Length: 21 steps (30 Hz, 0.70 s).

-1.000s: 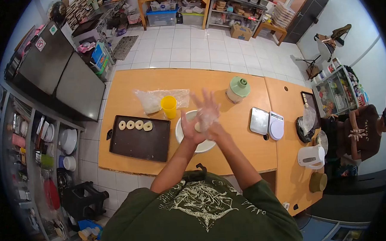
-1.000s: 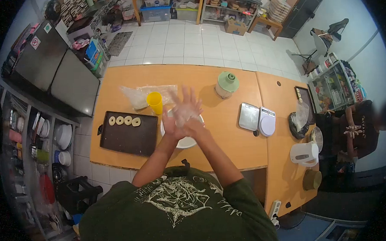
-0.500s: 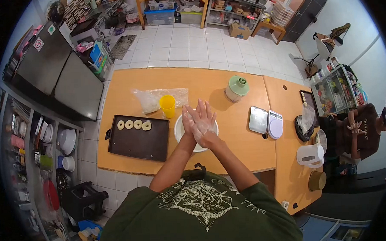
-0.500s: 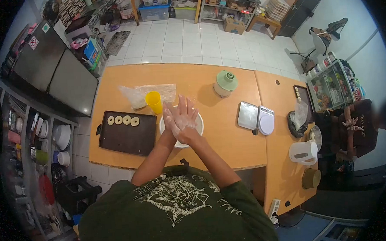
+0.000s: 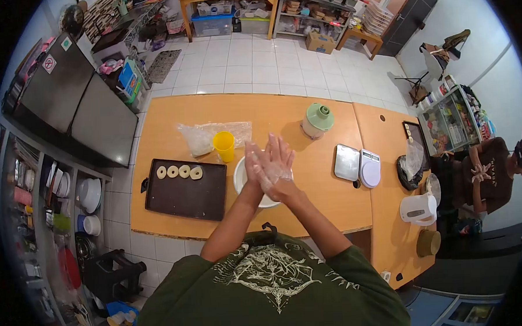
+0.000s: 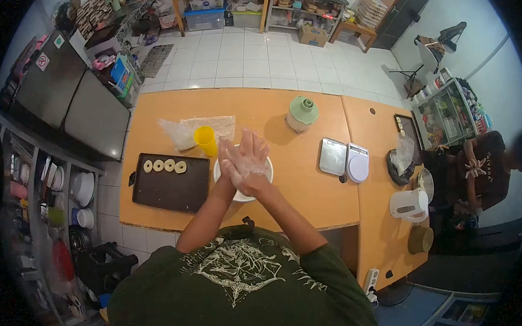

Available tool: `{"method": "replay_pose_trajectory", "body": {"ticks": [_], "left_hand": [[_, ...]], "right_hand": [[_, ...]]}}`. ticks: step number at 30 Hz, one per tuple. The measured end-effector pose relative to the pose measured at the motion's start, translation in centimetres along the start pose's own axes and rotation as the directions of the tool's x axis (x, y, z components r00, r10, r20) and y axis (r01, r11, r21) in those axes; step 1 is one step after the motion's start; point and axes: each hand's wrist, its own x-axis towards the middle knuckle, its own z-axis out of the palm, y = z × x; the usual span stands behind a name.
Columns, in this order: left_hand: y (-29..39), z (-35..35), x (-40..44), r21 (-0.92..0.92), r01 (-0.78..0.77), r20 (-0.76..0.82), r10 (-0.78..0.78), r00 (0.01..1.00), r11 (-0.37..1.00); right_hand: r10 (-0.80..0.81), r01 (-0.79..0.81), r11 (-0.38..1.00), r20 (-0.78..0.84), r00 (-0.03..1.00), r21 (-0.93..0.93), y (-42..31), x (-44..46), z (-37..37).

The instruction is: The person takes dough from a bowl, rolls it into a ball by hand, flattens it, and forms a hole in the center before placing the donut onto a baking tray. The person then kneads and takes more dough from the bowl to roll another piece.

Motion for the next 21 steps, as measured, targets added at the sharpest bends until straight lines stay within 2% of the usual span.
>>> {"method": "replay_pose_trajectory", "body": {"ticks": [1,2,3,4,5,6,7,8,9,11,12,13,14,15,16,17,18,19,20,21], "left_hand": [[-0.4,2.4,-0.3,0.0,-0.004,0.001,0.004,1.0,1.0],[-1.0,5.0,-0.3,0.224,0.02,-0.113,0.006,0.994,0.974],[-1.3,6.3,-0.4,0.433,0.071,-0.225,0.031,0.974,0.899],[-1.3,6.0,-0.5,0.508,0.096,-0.199,0.008,0.98,0.856],[-1.5,5.5,-0.5,0.507,0.101,-0.203,0.005,0.979,0.856],[-2.2,5.3,-0.4,0.25,0.115,-0.183,-0.07,0.981,0.961],[-3.6,6.5,0.0,-0.024,0.132,-0.143,-0.134,0.981,0.991],[-5.5,7.6,0.1,0.721,0.038,-0.185,0.139,0.973,0.692],[-4.8,6.6,0.1,0.723,0.043,-0.187,0.135,0.973,0.69],[-1.7,2.1,0.0,0.497,0.101,-0.158,-0.025,0.987,0.862],[-1.2,2.4,0.3,0.389,0.154,0.236,-0.26,0.936,0.908],[-0.9,2.7,0.1,0.388,0.153,0.237,-0.259,0.936,0.909],[-0.5,3.0,-0.3,0.482,0.134,0.041,-0.175,0.984,0.866],[-0.8,4.3,-0.4,0.572,0.136,-0.148,-0.062,0.987,0.809],[-1.0,4.9,-0.6,0.572,0.133,-0.148,-0.057,0.987,0.809],[-1.3,5.4,-0.8,0.478,0.132,-0.205,-0.036,0.978,0.868],[-1.5,5.6,-1.0,0.377,0.126,-0.264,-0.024,0.964,0.918],[-1.8,5.7,-1.1,0.376,0.127,-0.264,-0.026,0.964,0.918],[-2.0,5.8,-1.0,0.399,0.157,-0.192,-0.085,0.978,0.903],[-2.2,5.9,-0.9,0.424,0.186,-0.12,-0.148,0.982,0.886]], "right_hand": [[0.029,-0.028,0.999,0.043,0.999,-0.028,1.0,0.1,0.5],[0.081,-0.079,0.993,-0.019,0.997,0.083,2.4,0.4,1.1],[0.08,-0.078,0.993,-0.016,0.997,0.085,2.8,0.8,0.6],[0.123,-0.111,0.979,-0.056,0.991,0.172,3.0,1.3,-0.3],[0.172,-0.143,0.955,-0.094,0.981,0.259,3.1,1.7,-0.8],[0.122,-0.086,0.964,-0.133,0.984,0.253,3.1,2.0,-0.7],[0.126,-0.089,0.963,-0.134,0.983,0.254,2.2,2.0,-0.9],[0.075,-0.065,0.99,-0.077,0.994,0.127,0.9,2.1,-0.9],[0.031,-0.031,1.0,-0.013,0.999,0.0,0.2,2.1,-1.0],[0.027,-0.027,0.998,-0.011,1.0,0.057,0.3,2.0,-1.0],[0.018,-0.017,0.994,-0.005,1.0,0.109,0.5,1.8,-1.1],[0.009,-0.009,0.987,0.001,1.0,0.159,0.7,1.6,-1.1],[0.0,-0.002,0.977,0.007,1.0,0.212,1.0,1.4,-1.2],[-0.011,0.007,0.964,0.013,1.0,0.265,1.3,1.2,-1.2],[0.043,0.042,0.858,-0.155,0.987,0.511,2.2,1.6,-1.3],[0.041,0.043,0.858,-0.151,0.988,0.512,3.4,1.9,-1.5],[0.066,0.055,0.855,-0.214,0.975,0.515,4.2,2.1,-2.0],[0.093,0.067,0.854,-0.279,0.956,0.517,4.7,2.2,-2.4],[0.117,0.0,0.921,-0.279,0.953,0.389,5.1,2.8,-1.6],[0.121,-0.001,0.921,-0.284,0.951,0.389,4.9,3.1,-0.7]]}}
